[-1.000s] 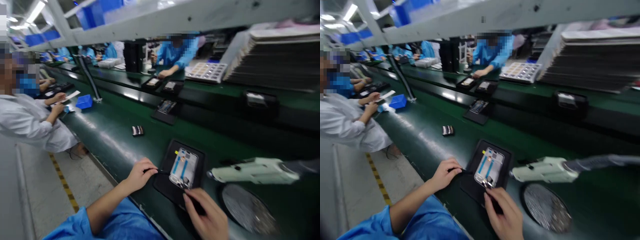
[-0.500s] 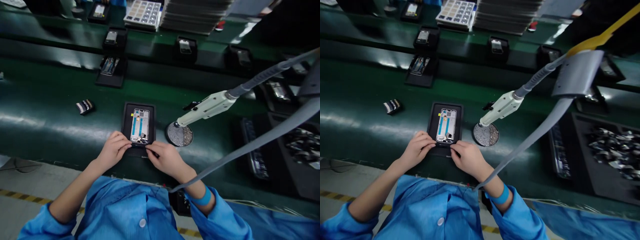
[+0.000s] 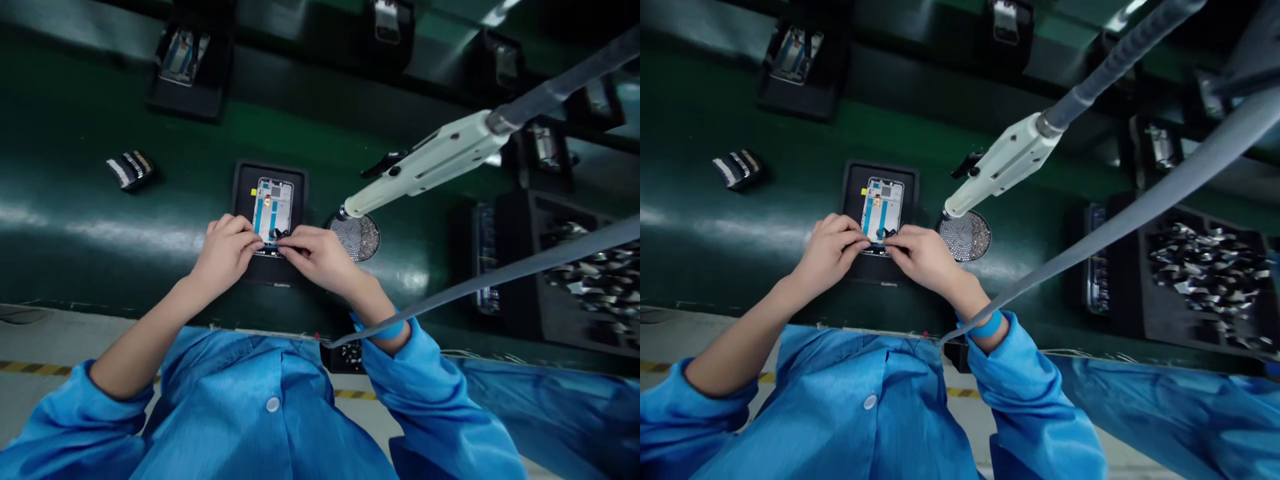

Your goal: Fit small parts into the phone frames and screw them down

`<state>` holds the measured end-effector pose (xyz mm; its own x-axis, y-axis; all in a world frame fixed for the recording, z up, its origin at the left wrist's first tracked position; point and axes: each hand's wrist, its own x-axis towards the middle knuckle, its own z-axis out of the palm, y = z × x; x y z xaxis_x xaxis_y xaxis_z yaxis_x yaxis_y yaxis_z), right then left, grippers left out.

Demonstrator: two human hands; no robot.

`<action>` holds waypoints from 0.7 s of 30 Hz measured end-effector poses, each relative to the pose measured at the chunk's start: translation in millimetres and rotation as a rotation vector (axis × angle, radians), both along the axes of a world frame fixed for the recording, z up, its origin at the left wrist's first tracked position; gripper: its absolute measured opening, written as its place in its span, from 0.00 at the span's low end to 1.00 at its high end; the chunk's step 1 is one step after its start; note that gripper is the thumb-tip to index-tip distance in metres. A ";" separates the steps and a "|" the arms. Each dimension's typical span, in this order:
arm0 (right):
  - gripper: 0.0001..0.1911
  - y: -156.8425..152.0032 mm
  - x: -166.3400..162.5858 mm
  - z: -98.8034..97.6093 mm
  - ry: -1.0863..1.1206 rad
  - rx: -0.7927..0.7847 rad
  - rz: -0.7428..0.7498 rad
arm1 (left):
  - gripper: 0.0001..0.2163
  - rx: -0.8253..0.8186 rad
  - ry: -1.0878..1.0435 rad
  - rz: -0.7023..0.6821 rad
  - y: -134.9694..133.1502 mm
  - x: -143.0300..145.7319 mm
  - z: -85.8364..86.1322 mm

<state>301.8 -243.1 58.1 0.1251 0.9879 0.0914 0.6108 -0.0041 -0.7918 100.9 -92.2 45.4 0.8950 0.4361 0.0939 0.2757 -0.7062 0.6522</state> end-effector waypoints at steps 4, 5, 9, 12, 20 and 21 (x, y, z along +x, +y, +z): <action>0.08 3.1 4.6 0.8 0.053 -0.035 -0.029 | 0.06 -0.084 -0.026 0.023 -0.6 -0.3 2.1; 0.07 3.6 6.1 2.2 0.072 -0.066 -0.024 | 0.06 -0.105 -0.028 0.023 -1.0 -0.2 2.7; 0.05 5.6 9.7 8.4 0.042 -0.226 0.001 | 0.06 -0.089 -0.047 0.009 -2.6 1.3 0.6; 0.05 6.6 8.6 9.7 -0.006 -0.252 -0.014 | 0.06 -0.066 -0.126 0.033 -3.3 1.8 -5.3; 0.04 10.3 7.0 8.1 -0.037 -0.357 -0.102 | 0.05 0.008 -0.039 0.034 -3.3 4.6 -7.0; 0.04 11.0 6.1 8.3 -0.042 -0.366 -0.107 | 0.05 0.014 0.009 0.023 -3.0 5.7 -4.9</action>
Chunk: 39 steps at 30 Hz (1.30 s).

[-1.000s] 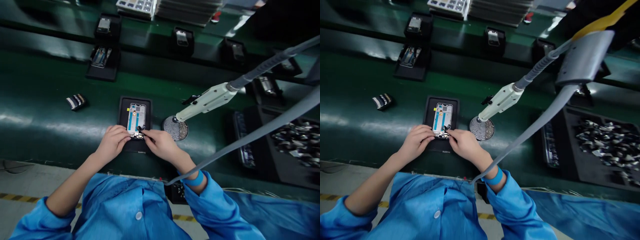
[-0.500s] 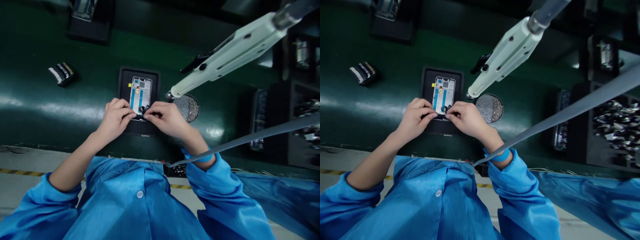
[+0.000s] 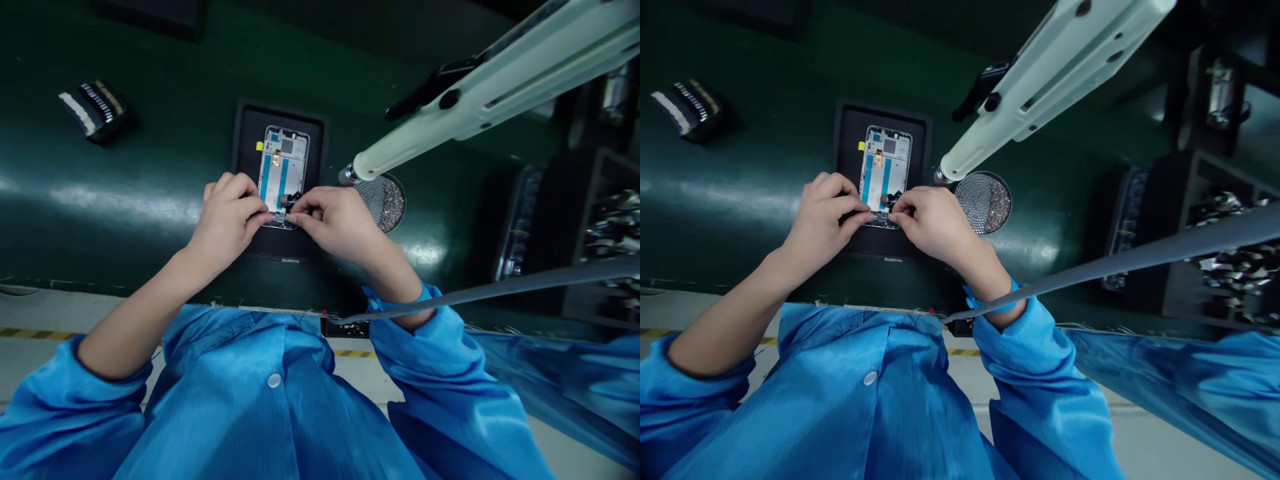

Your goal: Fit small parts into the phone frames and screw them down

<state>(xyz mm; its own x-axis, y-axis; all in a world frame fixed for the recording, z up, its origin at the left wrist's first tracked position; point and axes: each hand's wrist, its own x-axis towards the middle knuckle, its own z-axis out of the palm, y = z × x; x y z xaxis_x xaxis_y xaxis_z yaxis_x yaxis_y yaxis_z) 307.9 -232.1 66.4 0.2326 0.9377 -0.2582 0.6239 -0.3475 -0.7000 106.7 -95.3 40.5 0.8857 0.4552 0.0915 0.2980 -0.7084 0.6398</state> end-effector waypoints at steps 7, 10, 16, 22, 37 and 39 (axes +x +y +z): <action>0.04 -4.4 -13.2 -0.3 -0.082 0.057 -0.041 | 0.07 0.104 0.206 -0.107 3.4 6.6 10.2; 0.03 -2.8 -14.6 0.5 -0.071 0.039 -0.051 | 0.07 0.118 0.199 -0.120 6.0 6.1 9.0; 0.03 4.5 -12.7 2.8 -0.083 -0.078 -0.020 | 0.05 -0.052 0.132 -0.090 10.4 3.0 4.4; 0.07 -17.1 -30.8 -9.7 -0.204 0.191 -0.069 | 0.05 0.105 0.173 -0.126 7.1 3.1 6.7; 0.20 -30.1 -32.1 -21.5 -0.451 0.373 0.199 | 0.04 0.094 0.104 -0.097 8.0 -0.6 2.7; 0.23 -25.9 -32.5 -11.5 -0.520 0.229 0.307 | 0.03 0.086 0.104 -0.096 9.4 0.5 3.5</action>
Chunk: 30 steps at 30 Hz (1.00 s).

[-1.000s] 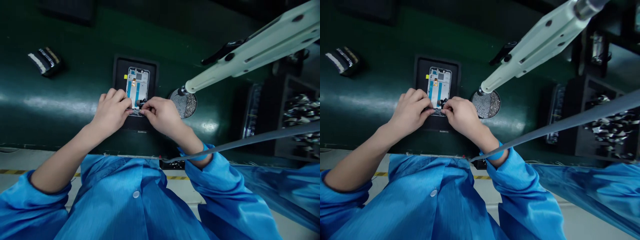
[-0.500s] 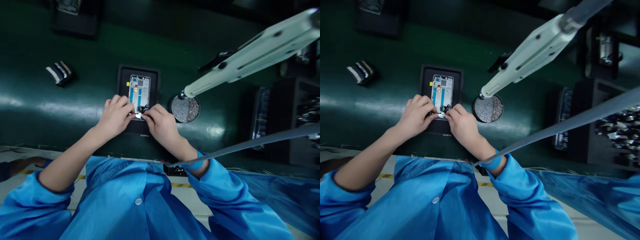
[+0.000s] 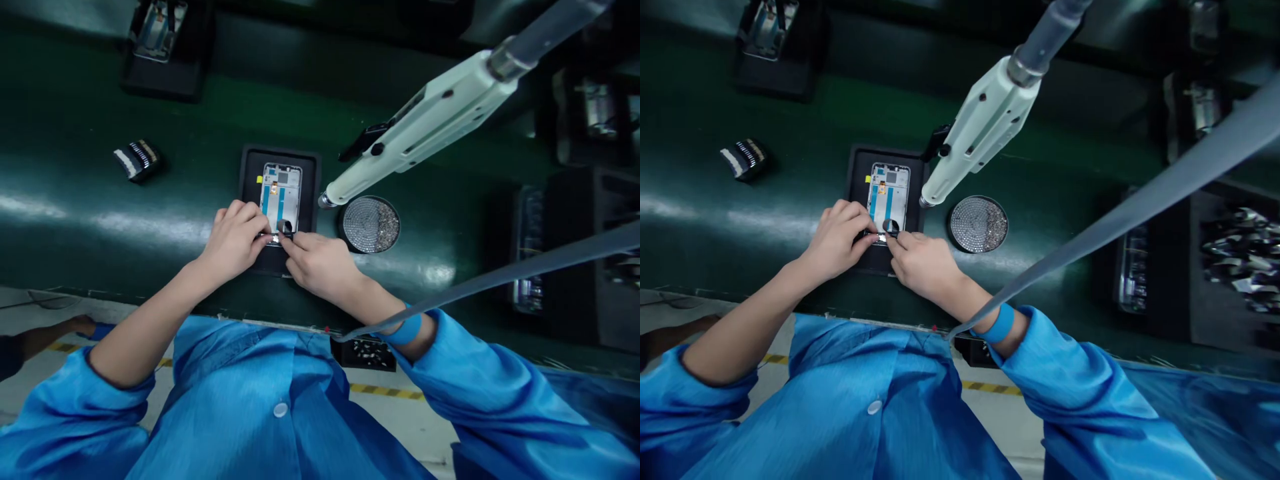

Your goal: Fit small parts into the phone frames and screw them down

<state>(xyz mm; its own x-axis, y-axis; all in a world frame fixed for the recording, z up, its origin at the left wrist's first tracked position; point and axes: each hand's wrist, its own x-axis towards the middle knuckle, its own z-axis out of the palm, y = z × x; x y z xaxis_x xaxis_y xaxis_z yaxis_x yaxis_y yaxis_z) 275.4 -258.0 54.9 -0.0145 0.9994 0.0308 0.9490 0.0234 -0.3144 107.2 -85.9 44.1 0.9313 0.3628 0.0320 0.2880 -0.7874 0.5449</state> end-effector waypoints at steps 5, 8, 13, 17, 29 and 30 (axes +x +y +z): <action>0.30 21.2 -1.2 34.0 -0.096 -0.570 0.066 | 0.05 0.185 -0.008 0.004 -29.3 -7.6 16.7; 0.29 24.1 1.1 35.0 -0.044 -0.584 0.060 | 0.21 0.213 -0.016 -0.036 -73.2 -21.0 21.8; 0.25 7.3 11.0 6.9 0.125 -0.136 0.026 | 0.30 0.297 0.099 0.048 -119.7 -30.4 13.9; 0.12 -15.3 16.3 2.2 0.523 0.314 -0.021 | 0.27 0.275 0.131 0.088 -121.5 -27.0 12.9; 0.39 -17.9 92.4 9.0 0.757 0.806 -0.370 | 0.26 0.321 0.179 0.130 -125.3 -25.9 10.8; 0.23 -10.9 90.0 7.9 0.699 0.692 -0.670 | 0.26 0.349 0.182 0.141 -127.1 -25.2 13.3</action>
